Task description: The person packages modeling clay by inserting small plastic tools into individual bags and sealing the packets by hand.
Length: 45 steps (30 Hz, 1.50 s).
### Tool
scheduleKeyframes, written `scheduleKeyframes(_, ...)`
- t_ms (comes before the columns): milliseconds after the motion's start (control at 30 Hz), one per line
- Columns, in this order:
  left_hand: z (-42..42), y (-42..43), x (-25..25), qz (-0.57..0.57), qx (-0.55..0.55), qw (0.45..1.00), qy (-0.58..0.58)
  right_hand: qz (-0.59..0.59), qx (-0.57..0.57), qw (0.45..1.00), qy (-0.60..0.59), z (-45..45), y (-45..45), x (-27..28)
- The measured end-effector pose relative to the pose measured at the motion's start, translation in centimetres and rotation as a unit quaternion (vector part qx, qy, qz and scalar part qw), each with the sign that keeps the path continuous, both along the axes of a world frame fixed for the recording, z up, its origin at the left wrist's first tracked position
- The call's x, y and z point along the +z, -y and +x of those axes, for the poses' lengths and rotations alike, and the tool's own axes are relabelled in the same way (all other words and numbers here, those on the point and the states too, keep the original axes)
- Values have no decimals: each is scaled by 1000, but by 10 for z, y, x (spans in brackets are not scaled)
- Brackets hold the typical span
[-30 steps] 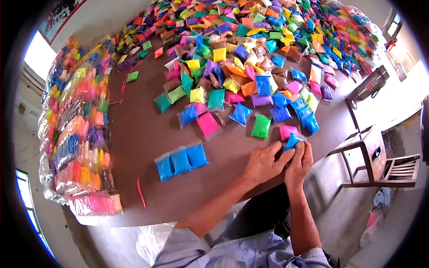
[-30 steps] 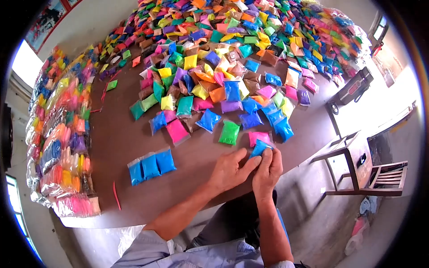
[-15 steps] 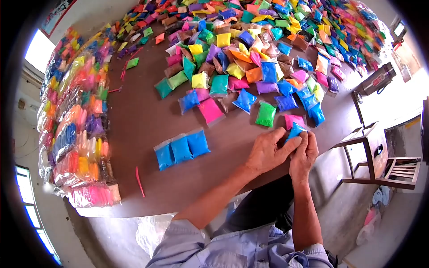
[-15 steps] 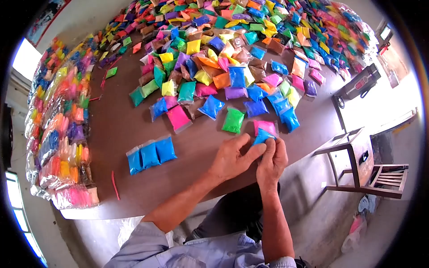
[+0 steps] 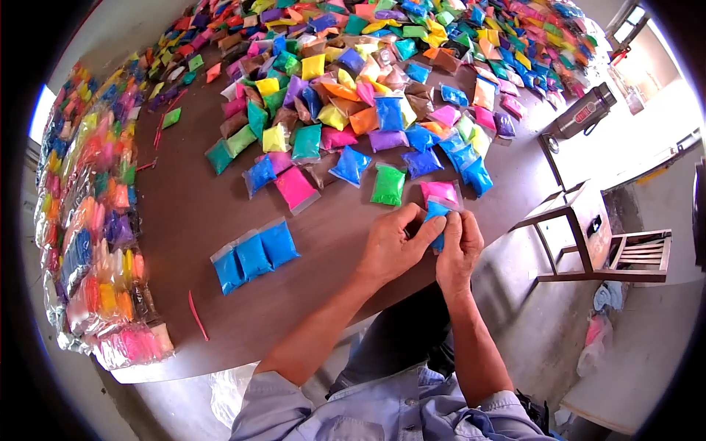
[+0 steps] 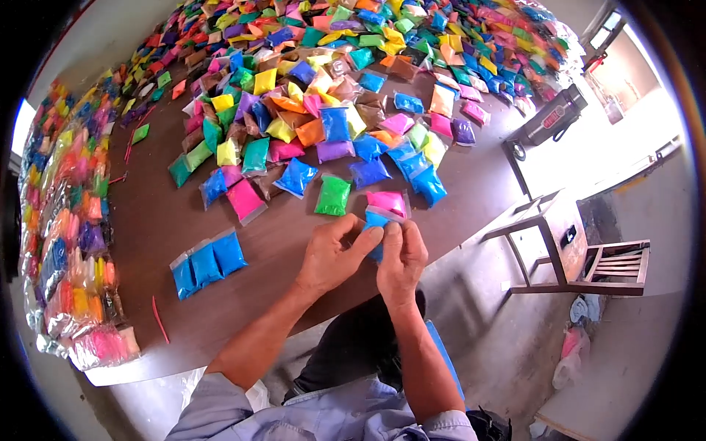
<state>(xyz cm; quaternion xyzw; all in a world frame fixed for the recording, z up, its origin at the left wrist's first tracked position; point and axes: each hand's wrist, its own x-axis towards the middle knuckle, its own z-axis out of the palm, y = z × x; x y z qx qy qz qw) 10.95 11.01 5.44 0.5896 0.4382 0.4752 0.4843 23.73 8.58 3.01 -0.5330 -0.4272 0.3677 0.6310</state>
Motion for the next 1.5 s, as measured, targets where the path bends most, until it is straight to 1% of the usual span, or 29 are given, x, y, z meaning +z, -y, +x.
scheduleKeyframes(67, 1, 0, 3, -10, 3, 1000, 15, 28, -10, 997, 65, 0, 1, 1)
scheduleKeyframes(133, 1, -1, 3, -18, 3, 999, 34, 37, 8, 995, 88, 2, 1, 1)
scheduleKeyframes(200, -1, -2, -1, -21, 16, 999, 29, 31, 15, 995, 93, 3, 1, 0)
scheduleKeyframes(267, -2, -2, -5, -23, 11, 999, 33, 16, 32, 997, 71, 3, 2, 2)
scheduleKeyframes(333, -4, -5, -12, -6, 12, 999, 36, 4, 34, 998, 58, -1, 1, 10)
scheduleKeyframes(467, -6, -5, -15, -6, -9, 1000, 22, 1, 27, 999, 35, -2, 0, 8)
scheduleKeyframes(600, -1, -4, -3, -14, 18, 999, 32, 15, 11, 995, 96, -1, 1, 11)
scheduleKeyframes(633, -2, -4, -4, -32, 11, 998, 59, 14, 4, 992, 122, -1, 2, 11)
scheduleKeyframes(667, -2, -4, -5, -52, 3, 995, 86, 14, 3, 992, 122, -1, 2, 10)
scheduleKeyframes(700, -3, -4, -5, -51, 2, 995, 87, 20, 8, 993, 113, -2, 2, 9)
scheduleKeyframes(767, -4, -4, -5, -26, 14, 998, 54, 27, 17, 994, 102, -3, 1, 10)
scheduleKeyframes(933, -7, -5, -9, 6, 24, 998, 49, 15, 15, 994, 111, -4, -1, 17)
scheduleKeyframes(1000, -6, -4, -8, 20, 25, 998, 52, -11, 45, 991, 123, 0, 1, 15)
scheduleKeyframes(1067, -4, -2, -5, -8, 31, 999, 36, 6, 38, 993, 114, 0, 2, 15)
scheduleKeyframes(1200, 1, 0, 2, -35, 12, 998, 42, 26, -8, 996, 80, -4, 2, 13)
scheduleKeyframes(1267, -4, 0, 10, -27, -13, 999, -28, 42, -23, 996, 69, -5, 1, 12)
scheduleKeyframes(1300, -5, -2, 4, -26, -14, 999, -27, 38, -17, 997, 70, -4, 1, 11)
scheduleKeyframes(1367, -6, -5, -11, 55, 19, 995, -85, 37, -8, 996, 79, -6, 1, 15)
scheduleKeyframes(1500, -6, -4, -6, 64, 49, 995, -57, 26, 23, 993, 114, -5, -1, 14)
